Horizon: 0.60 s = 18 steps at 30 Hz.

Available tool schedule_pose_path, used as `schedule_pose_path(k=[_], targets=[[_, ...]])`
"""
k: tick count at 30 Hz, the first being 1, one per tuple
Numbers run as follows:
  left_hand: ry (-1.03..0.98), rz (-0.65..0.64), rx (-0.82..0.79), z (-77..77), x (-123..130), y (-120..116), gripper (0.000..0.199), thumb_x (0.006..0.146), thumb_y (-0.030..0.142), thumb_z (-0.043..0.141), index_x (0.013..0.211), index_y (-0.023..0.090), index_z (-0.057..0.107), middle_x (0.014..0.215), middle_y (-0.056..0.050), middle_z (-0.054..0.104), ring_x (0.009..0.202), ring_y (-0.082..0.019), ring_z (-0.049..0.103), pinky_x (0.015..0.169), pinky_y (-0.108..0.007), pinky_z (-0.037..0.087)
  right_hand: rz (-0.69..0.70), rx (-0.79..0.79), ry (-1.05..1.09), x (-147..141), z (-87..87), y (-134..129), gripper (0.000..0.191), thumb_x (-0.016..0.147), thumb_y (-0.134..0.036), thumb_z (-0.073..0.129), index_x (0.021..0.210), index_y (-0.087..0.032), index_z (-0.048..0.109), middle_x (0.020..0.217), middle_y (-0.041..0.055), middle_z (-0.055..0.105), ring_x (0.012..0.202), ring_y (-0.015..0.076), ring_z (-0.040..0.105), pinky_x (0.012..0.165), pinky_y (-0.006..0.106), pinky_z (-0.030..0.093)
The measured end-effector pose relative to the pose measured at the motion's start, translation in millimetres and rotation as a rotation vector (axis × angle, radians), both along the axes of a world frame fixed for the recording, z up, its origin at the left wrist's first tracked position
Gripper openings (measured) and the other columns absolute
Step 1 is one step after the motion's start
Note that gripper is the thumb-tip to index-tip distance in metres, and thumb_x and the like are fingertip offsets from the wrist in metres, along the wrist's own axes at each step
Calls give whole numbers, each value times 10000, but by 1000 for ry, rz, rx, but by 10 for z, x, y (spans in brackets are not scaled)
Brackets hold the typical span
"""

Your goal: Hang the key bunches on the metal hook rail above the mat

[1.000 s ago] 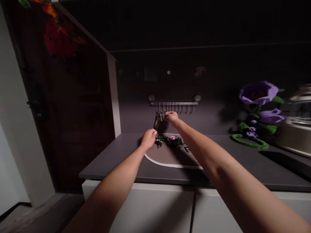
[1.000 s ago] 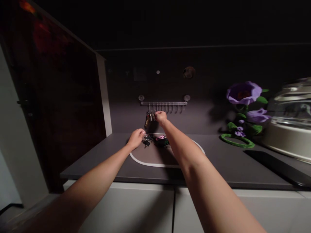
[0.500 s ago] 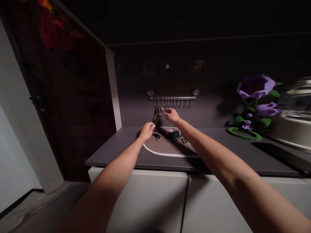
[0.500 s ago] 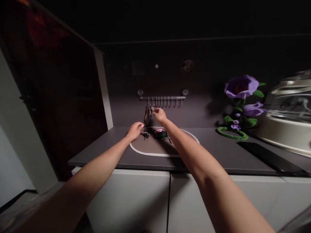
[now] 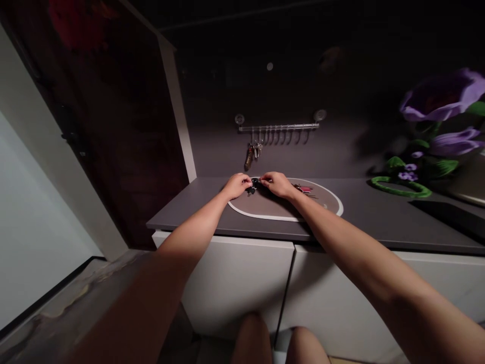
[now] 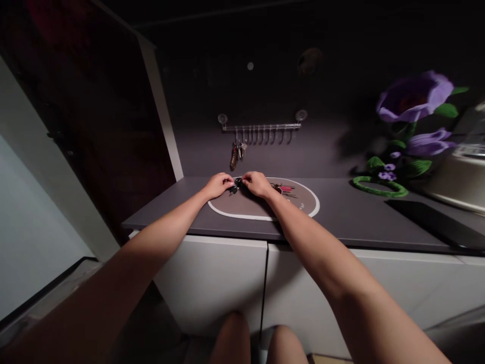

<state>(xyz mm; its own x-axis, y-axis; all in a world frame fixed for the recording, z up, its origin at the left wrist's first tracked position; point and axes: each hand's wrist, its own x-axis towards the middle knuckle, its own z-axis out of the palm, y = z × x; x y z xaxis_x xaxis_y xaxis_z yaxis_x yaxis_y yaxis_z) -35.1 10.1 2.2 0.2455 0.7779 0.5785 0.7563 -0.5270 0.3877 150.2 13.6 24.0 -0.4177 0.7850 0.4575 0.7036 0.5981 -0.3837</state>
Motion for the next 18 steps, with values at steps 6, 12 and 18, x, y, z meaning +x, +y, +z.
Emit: schedule_pose_path(k=[6,12,18], targets=[[65,-5,-13,24,58,-39,186,725,308,571,736,156,679,743,-33,602,701,-135,521,665,-244,395,-28,24,-93,-54,-35,81,220,800,-257,515,896,-171,693,962,80,682,907,184,597,787,233,397],[79,0,-29,19,58,-19,164,702,273,580,717,153,690,758,-30,613,719,-134,537,680,-240,398,-48,32,-132,-95,-28,118,228,791,-218,504,896,-164,699,957,87,685,898,193,600,775,238,399],[61,-28,-40,9,32,11,157,710,208,540,714,147,684,777,-21,625,723,-119,542,705,-227,401,-56,37,-154,-113,-4,121,226,779,-195,508,891,-170,703,914,67,692,853,171,598,752,216,395]])
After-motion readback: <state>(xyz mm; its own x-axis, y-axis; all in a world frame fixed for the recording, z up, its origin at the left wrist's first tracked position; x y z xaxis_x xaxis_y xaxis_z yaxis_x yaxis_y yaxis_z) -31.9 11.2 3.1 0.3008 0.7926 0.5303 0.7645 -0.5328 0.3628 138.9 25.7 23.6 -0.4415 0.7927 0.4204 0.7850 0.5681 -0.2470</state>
